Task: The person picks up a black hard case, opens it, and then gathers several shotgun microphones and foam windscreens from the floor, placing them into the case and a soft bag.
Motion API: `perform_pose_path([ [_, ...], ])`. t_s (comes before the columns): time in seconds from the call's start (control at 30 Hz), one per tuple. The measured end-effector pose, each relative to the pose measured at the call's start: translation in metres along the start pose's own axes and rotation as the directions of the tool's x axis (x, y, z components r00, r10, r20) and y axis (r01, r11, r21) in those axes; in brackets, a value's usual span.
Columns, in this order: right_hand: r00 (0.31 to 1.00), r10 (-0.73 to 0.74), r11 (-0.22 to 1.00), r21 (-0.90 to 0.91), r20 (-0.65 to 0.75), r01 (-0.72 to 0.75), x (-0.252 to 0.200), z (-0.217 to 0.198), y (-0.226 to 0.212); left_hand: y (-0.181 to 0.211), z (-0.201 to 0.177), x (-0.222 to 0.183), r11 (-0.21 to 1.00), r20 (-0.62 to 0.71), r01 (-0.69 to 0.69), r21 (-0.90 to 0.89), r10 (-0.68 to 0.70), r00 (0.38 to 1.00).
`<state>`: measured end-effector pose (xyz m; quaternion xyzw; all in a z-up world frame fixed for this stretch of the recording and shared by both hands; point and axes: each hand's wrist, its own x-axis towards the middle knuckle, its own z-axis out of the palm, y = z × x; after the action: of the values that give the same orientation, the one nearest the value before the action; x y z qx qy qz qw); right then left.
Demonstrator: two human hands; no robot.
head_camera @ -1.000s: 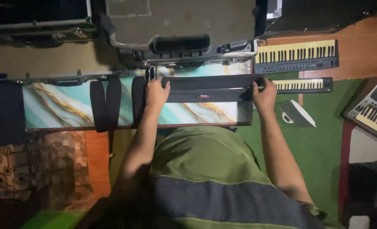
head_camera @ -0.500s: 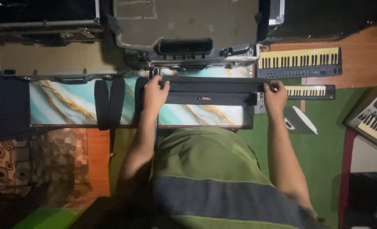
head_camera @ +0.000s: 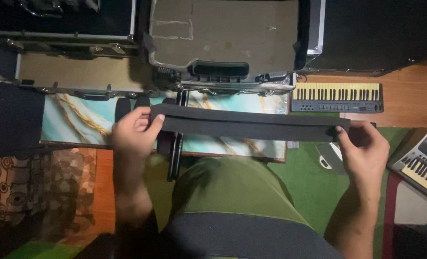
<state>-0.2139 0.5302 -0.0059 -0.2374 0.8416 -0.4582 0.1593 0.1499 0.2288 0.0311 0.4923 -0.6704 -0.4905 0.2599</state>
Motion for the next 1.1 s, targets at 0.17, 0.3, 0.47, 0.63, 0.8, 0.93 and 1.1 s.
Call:
perform_pose_path([
  [0.17, 0.991, -0.133, 0.988, 0.075, -0.005, 0.133, 0.004, 0.01, -0.031, -0.006, -0.008, 0.014, 0.989, -0.023, -0.118, 0.085, 0.12, 0.992],
  [0.3, 0.98, -0.199, 0.977, -0.074, 0.002, 0.199, 0.012, 0.016, -0.04, -0.011, -0.012, 0.031, 0.97, -0.061, -0.166, 0.178, 0.179, 0.982],
  [0.47, 0.957, -0.286, 0.939, -0.187, 0.041, 0.288, 0.039, 0.023, -0.049, -0.014, -0.019, 0.058, 0.943, -0.075, -0.225, 0.244, 0.25, 0.965],
  [0.63, 0.967, -0.25, 0.945, -0.206, 0.044, 0.254, 0.078, 0.04, -0.063, -0.006, -0.021, 0.1, 0.942, -0.059, -0.237, 0.236, 0.257, 0.965],
  [0.8, 0.964, -0.249, 0.923, -0.276, 0.096, 0.266, 0.13, 0.057, -0.08, 0.012, -0.017, 0.145, 0.928, -0.053, -0.261, 0.267, 0.284, 0.957],
  [0.93, 0.959, -0.271, 0.912, -0.3, 0.077, 0.282, 0.17, 0.077, -0.087, 0.024, -0.014, 0.181, 0.905, 0.011, -0.292, 0.308, 0.303, 0.953],
  [1.1, 0.97, -0.234, 0.925, -0.291, 0.07, 0.244, 0.207, 0.094, -0.096, 0.025, -0.003, 0.224, 0.883, -0.009, -0.273, 0.382, 0.299, 0.954],
])
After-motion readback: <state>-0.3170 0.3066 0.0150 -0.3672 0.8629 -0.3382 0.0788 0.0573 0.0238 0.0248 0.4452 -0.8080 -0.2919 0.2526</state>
